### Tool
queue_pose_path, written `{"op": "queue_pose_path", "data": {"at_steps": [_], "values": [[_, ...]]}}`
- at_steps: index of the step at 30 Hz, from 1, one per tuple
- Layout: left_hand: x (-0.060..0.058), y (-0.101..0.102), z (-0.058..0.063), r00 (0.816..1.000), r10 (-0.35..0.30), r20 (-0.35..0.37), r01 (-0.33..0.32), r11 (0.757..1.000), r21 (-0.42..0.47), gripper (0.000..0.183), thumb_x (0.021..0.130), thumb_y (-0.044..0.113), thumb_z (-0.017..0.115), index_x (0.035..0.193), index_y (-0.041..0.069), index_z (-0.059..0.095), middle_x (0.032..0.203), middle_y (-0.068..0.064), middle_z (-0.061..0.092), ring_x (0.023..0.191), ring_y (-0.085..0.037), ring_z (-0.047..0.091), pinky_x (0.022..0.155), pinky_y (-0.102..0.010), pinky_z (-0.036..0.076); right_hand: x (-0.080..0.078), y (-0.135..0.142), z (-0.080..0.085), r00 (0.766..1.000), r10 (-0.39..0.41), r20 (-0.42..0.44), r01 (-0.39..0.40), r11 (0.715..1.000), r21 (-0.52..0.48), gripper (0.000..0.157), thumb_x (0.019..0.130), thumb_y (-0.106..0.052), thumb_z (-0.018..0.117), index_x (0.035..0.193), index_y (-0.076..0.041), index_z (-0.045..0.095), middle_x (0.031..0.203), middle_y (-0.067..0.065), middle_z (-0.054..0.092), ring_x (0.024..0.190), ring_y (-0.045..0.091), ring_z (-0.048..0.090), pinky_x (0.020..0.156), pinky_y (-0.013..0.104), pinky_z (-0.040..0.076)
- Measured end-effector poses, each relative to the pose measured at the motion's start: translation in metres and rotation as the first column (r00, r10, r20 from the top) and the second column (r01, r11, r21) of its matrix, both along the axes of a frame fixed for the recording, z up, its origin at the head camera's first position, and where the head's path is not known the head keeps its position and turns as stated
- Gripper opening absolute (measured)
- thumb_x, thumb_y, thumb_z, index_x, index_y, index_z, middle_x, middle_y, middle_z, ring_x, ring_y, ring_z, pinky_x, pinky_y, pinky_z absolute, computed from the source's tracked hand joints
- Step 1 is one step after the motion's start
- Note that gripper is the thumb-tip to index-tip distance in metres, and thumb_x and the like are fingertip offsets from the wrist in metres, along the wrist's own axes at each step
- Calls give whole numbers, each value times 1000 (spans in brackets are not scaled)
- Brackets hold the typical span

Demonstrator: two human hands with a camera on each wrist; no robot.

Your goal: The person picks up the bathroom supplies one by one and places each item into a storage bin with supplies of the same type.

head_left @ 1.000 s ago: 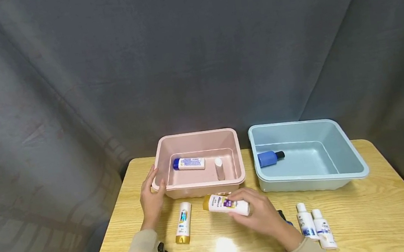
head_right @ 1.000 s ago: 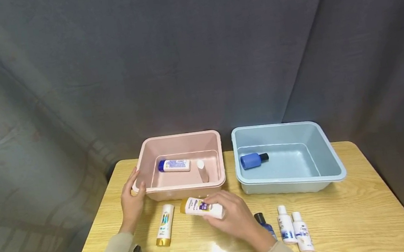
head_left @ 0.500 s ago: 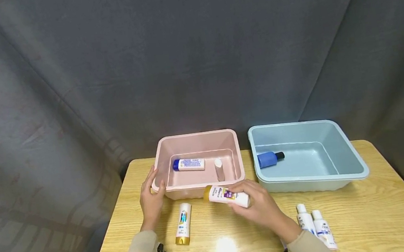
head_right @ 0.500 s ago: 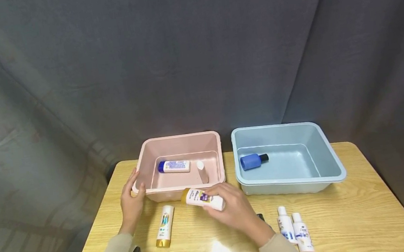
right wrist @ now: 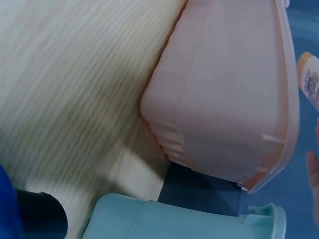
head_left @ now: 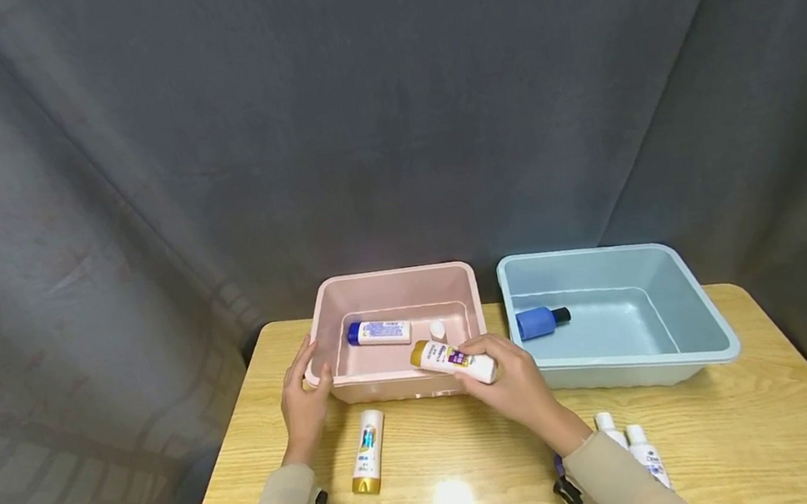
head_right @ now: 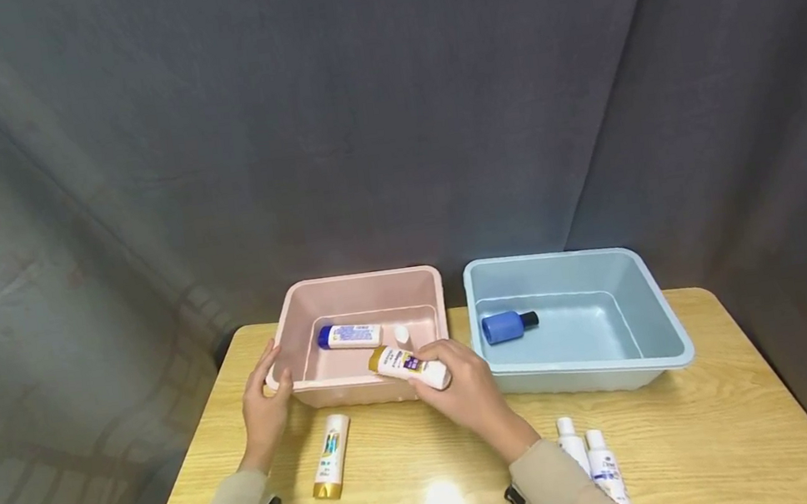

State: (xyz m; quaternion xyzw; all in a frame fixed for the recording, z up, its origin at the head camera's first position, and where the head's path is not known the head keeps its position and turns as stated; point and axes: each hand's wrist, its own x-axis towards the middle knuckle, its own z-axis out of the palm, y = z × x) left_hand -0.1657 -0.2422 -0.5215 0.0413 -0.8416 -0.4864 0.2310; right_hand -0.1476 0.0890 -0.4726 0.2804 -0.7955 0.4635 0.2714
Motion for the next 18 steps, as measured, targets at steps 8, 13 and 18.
{"op": "queue_pose_path", "data": {"at_steps": [8, 13, 18], "values": [[-1, 1, -1, 1000, 8, -12, -8, 1000, -11, 44, 92, 12, 68, 136, 16, 62, 149, 5, 49, 137, -26, 43, 114, -48, 31, -20, -2, 2, 995, -80, 66, 80, 997, 13, 35, 69, -8, 89, 97, -6, 70, 101, 7, 71, 93, 24, 67, 79, 41, 57], [1, 1, 0, 1000, 9, -2, -9, 1000, -9, 45, 92, 13, 68, 136, 17, 61, 149, 7, 48, 138, -25, 42, 114, -48, 30, -30, -5, 5, 981, -132, 142, 125, 991, 54, 32, 72, -13, 88, 98, -7, 70, 100, 9, 72, 86, 24, 67, 72, 42, 56], [1, 1, 1, 1000, 7, -1, -7, 1000, -7, 45, 92, 12, 68, 137, 17, 61, 149, 8, 48, 138, -24, 41, 114, -48, 30, -41, -10, 9, 959, -159, 233, 139, 985, 98, 29, 75, -18, 86, 98, -9, 69, 104, 9, 72, 87, 25, 67, 72, 41, 54]]}}
